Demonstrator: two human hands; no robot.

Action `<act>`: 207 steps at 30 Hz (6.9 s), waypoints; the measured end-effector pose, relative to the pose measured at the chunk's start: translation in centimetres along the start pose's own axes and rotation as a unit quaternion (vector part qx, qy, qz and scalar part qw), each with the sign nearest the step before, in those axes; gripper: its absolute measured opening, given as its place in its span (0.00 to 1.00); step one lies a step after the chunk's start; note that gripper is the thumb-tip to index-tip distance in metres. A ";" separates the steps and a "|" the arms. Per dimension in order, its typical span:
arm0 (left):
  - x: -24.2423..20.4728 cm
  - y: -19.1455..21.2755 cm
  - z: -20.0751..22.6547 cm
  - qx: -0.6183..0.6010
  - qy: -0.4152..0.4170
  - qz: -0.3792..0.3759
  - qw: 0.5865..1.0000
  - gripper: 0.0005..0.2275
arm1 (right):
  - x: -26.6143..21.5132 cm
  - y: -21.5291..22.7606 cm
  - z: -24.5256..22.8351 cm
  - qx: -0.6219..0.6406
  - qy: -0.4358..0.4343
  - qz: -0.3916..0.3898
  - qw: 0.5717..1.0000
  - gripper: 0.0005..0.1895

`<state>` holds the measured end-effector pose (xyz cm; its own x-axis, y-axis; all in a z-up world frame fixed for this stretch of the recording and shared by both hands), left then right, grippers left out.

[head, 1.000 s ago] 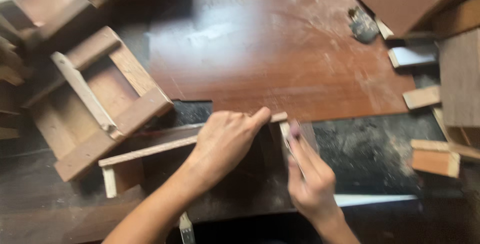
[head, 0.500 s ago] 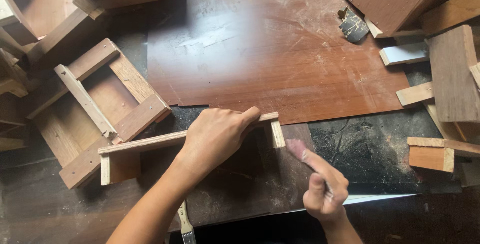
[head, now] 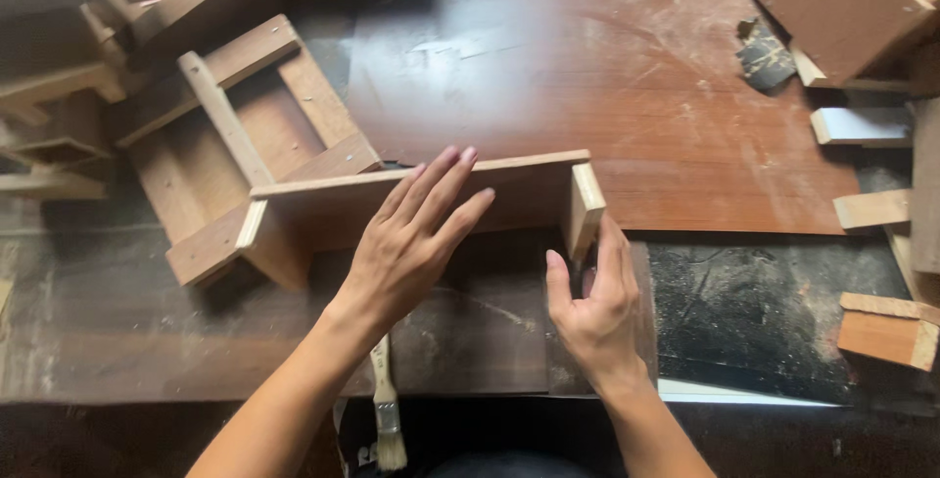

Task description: The person sands a rectangular wooden piece with sandpaper, focusing on edges and corners. They rotate the piece to access different sides and use a brush to remove dust from the surface and work area.

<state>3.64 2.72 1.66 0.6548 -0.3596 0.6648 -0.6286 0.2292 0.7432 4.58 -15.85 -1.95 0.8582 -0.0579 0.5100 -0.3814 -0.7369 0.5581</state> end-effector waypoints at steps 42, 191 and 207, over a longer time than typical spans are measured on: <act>-4.9 -4.7 3.3 -0.138 0.120 0.067 0.981 0.24 | -0.1 -0.5 2.3 0.039 -0.076 -0.004 0.996 0.23; 4.4 -3.6 5.2 -0.137 0.054 -0.149 0.978 0.03 | -3.9 -3.9 8.0 0.475 -0.328 -0.146 0.803 0.26; 4.2 -3.3 5.2 -0.143 0.054 -0.123 0.981 0.04 | -3.5 -5.7 9.2 0.495 -0.370 -0.104 0.779 0.22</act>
<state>6.26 -4.28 1.55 0.8222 -0.3410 0.4557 -0.3134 0.3971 0.8626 6.91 -17.64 -12.97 0.9690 0.0299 -0.2453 -0.0698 -0.9191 -0.3877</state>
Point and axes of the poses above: each hand's wrist, its own x-axis towards the middle knuckle, its own y-axis out of the back of the hand, z = x × y, the point moved 10 cm from there along x, towards the middle knuckle, and after that the axes turned 12 degrees about z, right-handed, at the moved point
